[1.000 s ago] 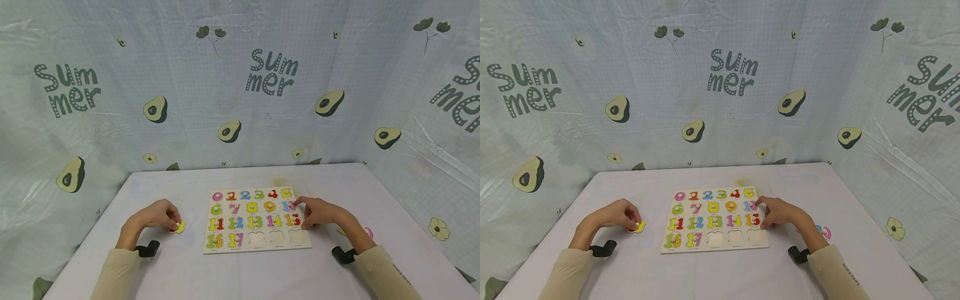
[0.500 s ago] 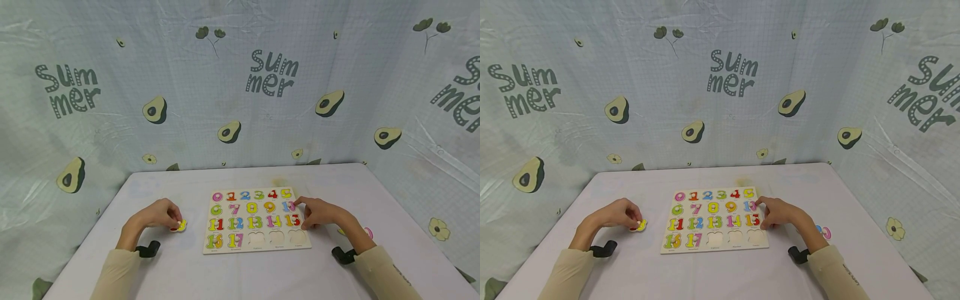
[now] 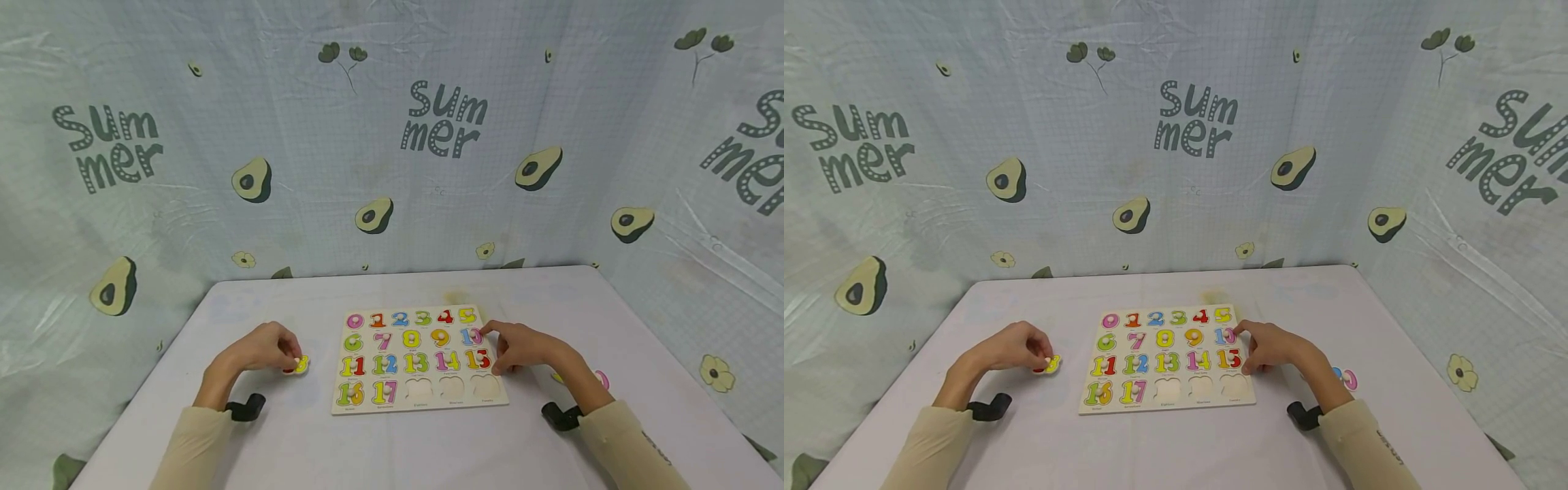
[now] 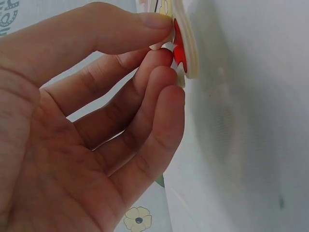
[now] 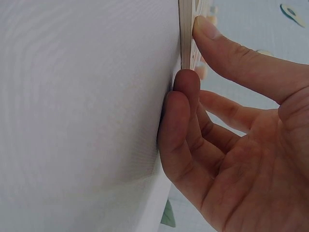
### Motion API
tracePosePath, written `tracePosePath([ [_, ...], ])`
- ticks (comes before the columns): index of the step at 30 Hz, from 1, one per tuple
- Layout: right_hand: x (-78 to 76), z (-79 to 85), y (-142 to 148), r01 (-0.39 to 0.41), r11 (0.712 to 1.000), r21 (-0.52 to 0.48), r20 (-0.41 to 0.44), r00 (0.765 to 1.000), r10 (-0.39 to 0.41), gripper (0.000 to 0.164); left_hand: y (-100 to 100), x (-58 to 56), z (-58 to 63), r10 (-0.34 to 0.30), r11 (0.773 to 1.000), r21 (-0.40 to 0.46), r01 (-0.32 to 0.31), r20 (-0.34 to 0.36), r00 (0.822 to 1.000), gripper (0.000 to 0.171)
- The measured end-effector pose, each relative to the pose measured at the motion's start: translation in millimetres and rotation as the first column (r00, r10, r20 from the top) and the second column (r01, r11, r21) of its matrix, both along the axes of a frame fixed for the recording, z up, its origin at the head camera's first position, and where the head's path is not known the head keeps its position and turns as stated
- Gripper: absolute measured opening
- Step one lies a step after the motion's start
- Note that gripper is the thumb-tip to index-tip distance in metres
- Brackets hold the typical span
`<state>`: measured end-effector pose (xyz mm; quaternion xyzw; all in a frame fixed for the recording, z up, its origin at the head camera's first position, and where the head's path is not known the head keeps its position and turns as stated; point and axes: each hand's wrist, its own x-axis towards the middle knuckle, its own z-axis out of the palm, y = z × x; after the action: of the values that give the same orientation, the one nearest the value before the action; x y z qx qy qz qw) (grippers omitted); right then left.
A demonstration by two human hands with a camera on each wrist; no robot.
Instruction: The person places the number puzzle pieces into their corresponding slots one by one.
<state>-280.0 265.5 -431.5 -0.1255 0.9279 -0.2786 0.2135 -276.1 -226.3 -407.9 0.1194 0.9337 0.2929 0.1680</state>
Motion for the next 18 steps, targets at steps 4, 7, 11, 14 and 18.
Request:
tracePosePath([
  [4,-0.2,-1.2,0,0.000,1.000,0.003,0.002,1.000,0.000,0.070,3,0.5,0.6,-0.002,1.000,-0.003,0.002,-0.013,1.000,0.009],
  [7,-0.5,-2.0,0,0.002,1.000,0.003,0.003,1.000,-0.002,0.070,6,1.3,0.5,-0.006,1.000,-0.010,0.006,-0.021,1.000,0.009],
  [11,-0.7,-2.6,1,-0.001,1.000,0.002,0.005,1.000,0.001,0.070,12,2.8,1.6,-0.011,1.000,-0.021,0.010,-0.037,0.999,0.009],
  [14,-1.0,-2.3,1,-0.002,1.000,-0.003,0.005,1.000,0.002,0.071,16,3.3,2.8,-0.020,1.000,-0.025,0.018,-0.062,0.998,0.008],
  [18,-1.7,-2.4,1,-0.003,1.000,0.001,-0.002,1.000,0.003,0.072,24,3.7,4.3,-0.042,0.999,-0.019,0.041,-0.104,0.994,0.007],
])
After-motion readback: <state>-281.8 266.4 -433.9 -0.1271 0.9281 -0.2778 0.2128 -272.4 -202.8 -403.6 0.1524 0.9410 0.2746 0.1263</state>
